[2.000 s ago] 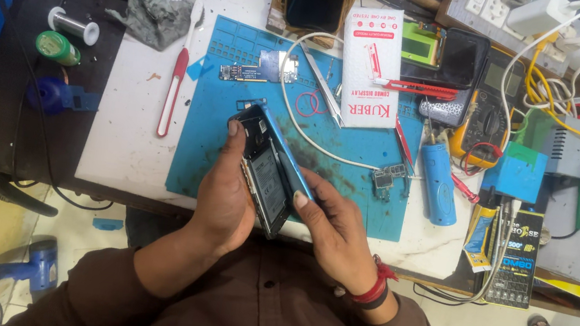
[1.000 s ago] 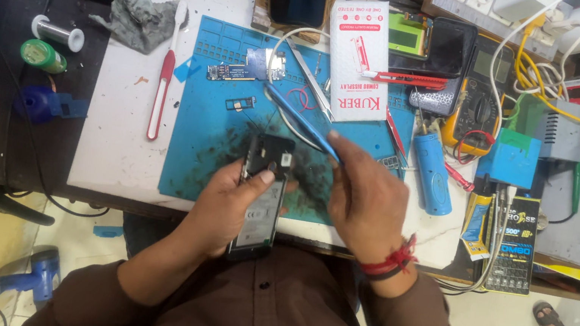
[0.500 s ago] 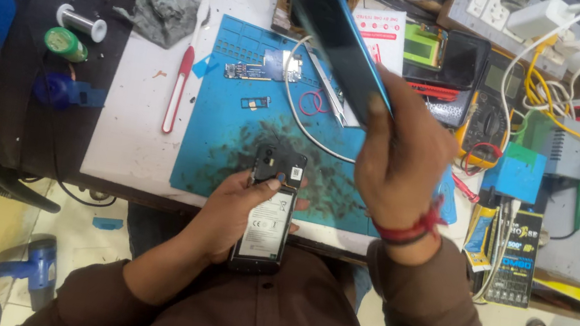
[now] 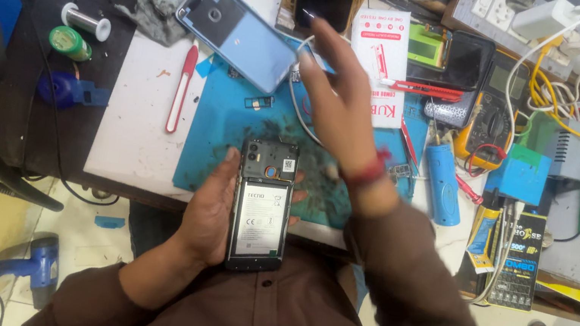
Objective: The person uses a red plastic pry tool to open a blue smartphone, removes the back cover, and then uses the tool to pry and separate the battery from the phone's internal frame. The back cover is placed on the workbench, and the person continues to work on the battery area.
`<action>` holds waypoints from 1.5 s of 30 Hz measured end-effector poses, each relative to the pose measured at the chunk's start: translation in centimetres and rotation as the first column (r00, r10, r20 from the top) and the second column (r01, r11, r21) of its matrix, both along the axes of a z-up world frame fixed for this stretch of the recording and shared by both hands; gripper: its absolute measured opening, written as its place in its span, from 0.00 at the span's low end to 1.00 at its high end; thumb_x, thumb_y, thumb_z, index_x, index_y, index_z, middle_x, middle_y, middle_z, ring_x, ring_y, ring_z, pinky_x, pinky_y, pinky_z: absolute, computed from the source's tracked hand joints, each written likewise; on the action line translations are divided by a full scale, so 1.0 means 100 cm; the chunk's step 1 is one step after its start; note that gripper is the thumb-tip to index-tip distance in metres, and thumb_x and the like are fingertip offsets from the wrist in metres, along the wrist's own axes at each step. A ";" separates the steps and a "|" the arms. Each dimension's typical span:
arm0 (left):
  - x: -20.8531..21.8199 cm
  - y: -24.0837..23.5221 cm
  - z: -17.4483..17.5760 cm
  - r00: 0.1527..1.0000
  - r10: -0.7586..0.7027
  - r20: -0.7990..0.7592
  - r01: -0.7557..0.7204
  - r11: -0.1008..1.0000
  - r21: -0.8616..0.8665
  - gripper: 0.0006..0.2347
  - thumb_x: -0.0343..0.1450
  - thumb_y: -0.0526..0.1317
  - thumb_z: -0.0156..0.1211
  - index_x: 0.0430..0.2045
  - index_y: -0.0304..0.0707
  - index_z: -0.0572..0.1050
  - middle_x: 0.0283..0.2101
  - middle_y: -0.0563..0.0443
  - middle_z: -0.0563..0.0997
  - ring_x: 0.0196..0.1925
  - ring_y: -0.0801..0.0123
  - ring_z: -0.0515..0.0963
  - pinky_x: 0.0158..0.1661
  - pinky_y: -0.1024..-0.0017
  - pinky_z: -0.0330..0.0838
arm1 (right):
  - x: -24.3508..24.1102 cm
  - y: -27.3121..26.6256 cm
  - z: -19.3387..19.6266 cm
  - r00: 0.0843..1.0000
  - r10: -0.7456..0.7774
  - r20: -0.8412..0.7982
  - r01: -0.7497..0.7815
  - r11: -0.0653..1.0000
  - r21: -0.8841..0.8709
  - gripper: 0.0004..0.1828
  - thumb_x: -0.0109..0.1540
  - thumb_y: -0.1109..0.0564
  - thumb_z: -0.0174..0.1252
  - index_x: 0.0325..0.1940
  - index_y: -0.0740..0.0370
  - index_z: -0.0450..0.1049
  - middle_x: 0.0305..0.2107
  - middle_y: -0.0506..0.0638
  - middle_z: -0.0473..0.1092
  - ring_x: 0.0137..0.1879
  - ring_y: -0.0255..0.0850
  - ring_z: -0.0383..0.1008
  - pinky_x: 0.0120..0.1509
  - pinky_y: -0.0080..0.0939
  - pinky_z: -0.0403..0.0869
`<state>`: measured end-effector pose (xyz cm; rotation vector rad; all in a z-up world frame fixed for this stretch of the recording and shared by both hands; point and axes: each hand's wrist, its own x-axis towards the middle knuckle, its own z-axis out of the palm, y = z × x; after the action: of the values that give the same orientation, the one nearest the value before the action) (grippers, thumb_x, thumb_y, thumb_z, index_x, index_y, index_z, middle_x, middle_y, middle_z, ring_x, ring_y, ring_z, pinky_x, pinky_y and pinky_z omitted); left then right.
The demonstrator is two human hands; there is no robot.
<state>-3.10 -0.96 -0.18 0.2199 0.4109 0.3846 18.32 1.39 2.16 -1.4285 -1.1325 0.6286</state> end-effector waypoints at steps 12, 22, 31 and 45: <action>0.048 -0.003 -0.001 0.965 0.196 0.173 -0.214 0.972 0.092 0.39 0.74 0.63 0.41 0.73 0.28 0.50 0.75 0.37 0.57 0.78 0.53 0.58 0.72 0.54 0.51 | -0.053 -0.149 0.036 0.877 0.070 0.475 0.122 0.925 -0.360 0.39 0.53 0.45 0.73 0.63 0.63 0.69 0.62 0.64 0.68 0.62 0.59 0.72 0.64 0.53 0.69; -0.007 0.002 -0.003 0.874 0.454 -0.171 0.023 0.313 0.949 0.31 0.77 0.47 0.61 0.71 0.31 0.54 0.76 0.36 0.58 0.80 0.51 0.58 0.76 0.57 0.53 | -0.002 -0.167 0.018 0.705 0.232 0.670 0.005 0.943 -0.332 0.31 0.54 0.56 0.68 0.61 0.61 0.71 0.63 0.61 0.67 0.70 0.60 0.64 0.71 0.57 0.63; -0.001 0.040 -0.004 0.888 0.386 -0.248 0.450 -0.623 0.640 0.21 0.67 0.48 0.68 0.52 0.44 0.74 0.63 0.38 0.72 0.69 0.48 0.67 0.69 0.39 0.46 | -0.015 -0.173 0.005 0.720 0.028 0.693 0.172 0.961 -0.217 0.23 0.58 0.55 0.69 0.55 0.62 0.74 0.60 0.58 0.69 0.68 0.59 0.67 0.70 0.56 0.66; 0.025 0.043 -0.009 0.903 0.337 -0.267 0.429 -0.670 0.606 0.19 0.69 0.51 0.65 0.49 0.42 0.79 0.61 0.37 0.75 0.65 0.51 0.71 0.71 0.41 0.48 | 0.001 -0.180 0.005 0.642 0.016 0.766 0.232 0.949 -0.214 0.23 0.58 0.54 0.68 0.55 0.61 0.75 0.59 0.57 0.71 0.66 0.56 0.68 0.68 0.56 0.66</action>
<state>-0.59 3.31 -1.09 2.6814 0.2542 0.4583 18.44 -16.63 2.62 -2.1128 -1.6300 0.0591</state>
